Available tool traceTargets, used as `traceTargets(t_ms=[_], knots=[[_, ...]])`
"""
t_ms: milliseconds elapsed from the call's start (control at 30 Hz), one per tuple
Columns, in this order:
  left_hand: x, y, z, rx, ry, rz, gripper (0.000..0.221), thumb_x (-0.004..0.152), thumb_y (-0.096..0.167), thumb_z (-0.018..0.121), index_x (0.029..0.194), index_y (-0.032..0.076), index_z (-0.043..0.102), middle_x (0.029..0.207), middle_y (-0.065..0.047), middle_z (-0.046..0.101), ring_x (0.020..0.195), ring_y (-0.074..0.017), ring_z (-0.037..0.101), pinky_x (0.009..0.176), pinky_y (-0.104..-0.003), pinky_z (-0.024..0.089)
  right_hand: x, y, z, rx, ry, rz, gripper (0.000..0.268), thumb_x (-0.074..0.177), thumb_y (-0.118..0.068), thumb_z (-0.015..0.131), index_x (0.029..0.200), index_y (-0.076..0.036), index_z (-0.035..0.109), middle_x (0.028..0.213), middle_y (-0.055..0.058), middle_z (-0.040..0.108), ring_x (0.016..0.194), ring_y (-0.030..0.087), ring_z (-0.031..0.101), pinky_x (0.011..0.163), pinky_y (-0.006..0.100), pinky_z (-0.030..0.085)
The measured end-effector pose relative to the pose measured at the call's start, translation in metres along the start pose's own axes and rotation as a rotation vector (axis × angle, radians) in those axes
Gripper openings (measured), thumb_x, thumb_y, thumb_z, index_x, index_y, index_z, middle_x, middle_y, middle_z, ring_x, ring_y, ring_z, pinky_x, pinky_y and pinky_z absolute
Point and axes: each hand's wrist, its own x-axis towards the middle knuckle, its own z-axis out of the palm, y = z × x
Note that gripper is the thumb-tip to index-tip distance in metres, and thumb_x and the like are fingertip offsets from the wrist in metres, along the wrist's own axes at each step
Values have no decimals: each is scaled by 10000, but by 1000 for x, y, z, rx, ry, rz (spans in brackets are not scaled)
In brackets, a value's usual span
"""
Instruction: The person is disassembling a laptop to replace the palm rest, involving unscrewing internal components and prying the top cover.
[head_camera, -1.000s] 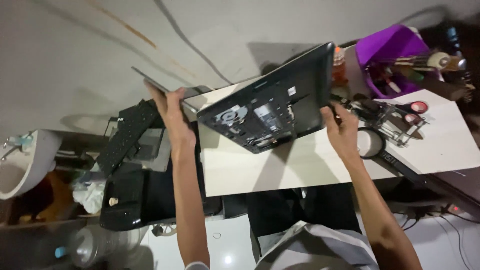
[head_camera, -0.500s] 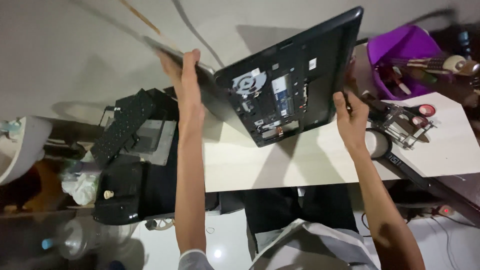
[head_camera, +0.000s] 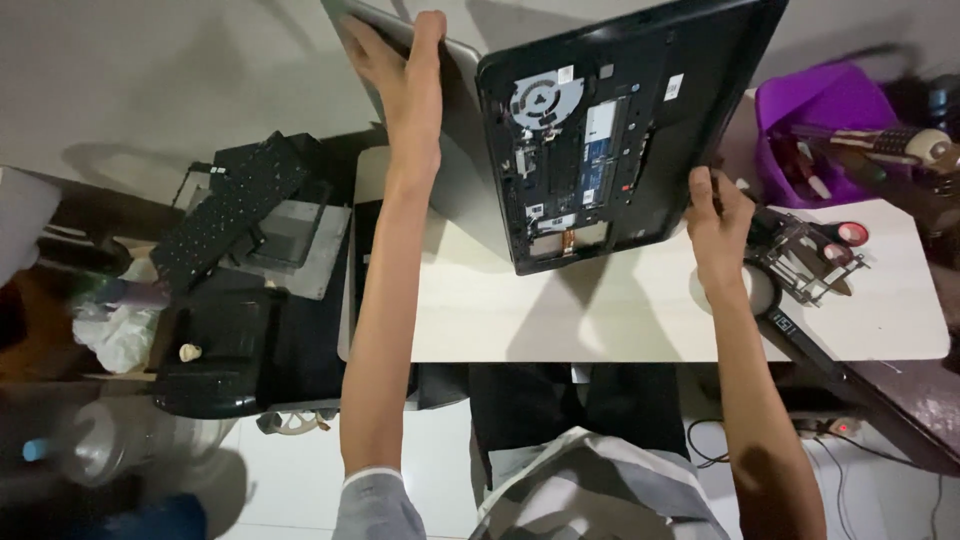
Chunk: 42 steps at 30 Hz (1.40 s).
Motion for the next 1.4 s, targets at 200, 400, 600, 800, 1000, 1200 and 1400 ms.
traceTargets(t_ms=[200,400,600,800,1000,1200,1400], knots=[[34,-55,-5,-11,-26,283,1067,911,792,657,1645,323,41,1761,-98,-26,1656,-359,52,1285,-554,279,2,8,2,26,32,22,503,1157,-315,529,764,-190,241,698,-72,145,573,42,168,501,274,152],[34,-53,-2,-68,8,451,539,1018,483,707,1365,252,365,1383,-15,359,1302,-237,395,1135,-392,316,12,46,-6,12,68,8,538,1223,-306,590,715,-186,462,540,-62,316,431,64,364,460,221,304],[23,-57,-3,-80,-1,443,507,1013,469,700,1330,247,372,1334,-13,366,1251,-228,390,1100,-387,317,13,46,-6,34,83,80,516,1211,-323,606,733,-178,473,523,-50,342,400,85,369,425,248,294],[19,-60,-2,-97,-11,448,475,1007,454,693,1295,243,380,1284,-10,372,1200,-219,386,1064,-383,318,17,48,-7,60,98,149,511,1184,-394,643,737,-191,500,561,-90,333,403,71,372,427,243,294],[7,-93,-15,-103,-19,445,443,1002,439,687,1261,239,388,1235,-8,378,1150,-210,381,1029,-378,320,15,47,-5,54,112,150,468,1191,-350,632,768,-189,515,590,-92,342,426,64,384,445,243,303],[-16,-164,-47,-107,-39,420,412,996,424,680,1226,234,395,1186,-6,384,1099,-201,376,994,-374,321,12,48,-8,60,69,103,472,1210,-333,611,779,-177,498,617,-98,329,447,48,375,456,209,302],[-27,-168,-61,-114,-68,419,381,991,409,673,1191,230,403,1136,-3,391,1048,-192,372,958,-369,322,10,45,-8,77,128,131,481,1196,-363,656,766,-184,535,591,-68,372,443,68,394,460,218,321]])
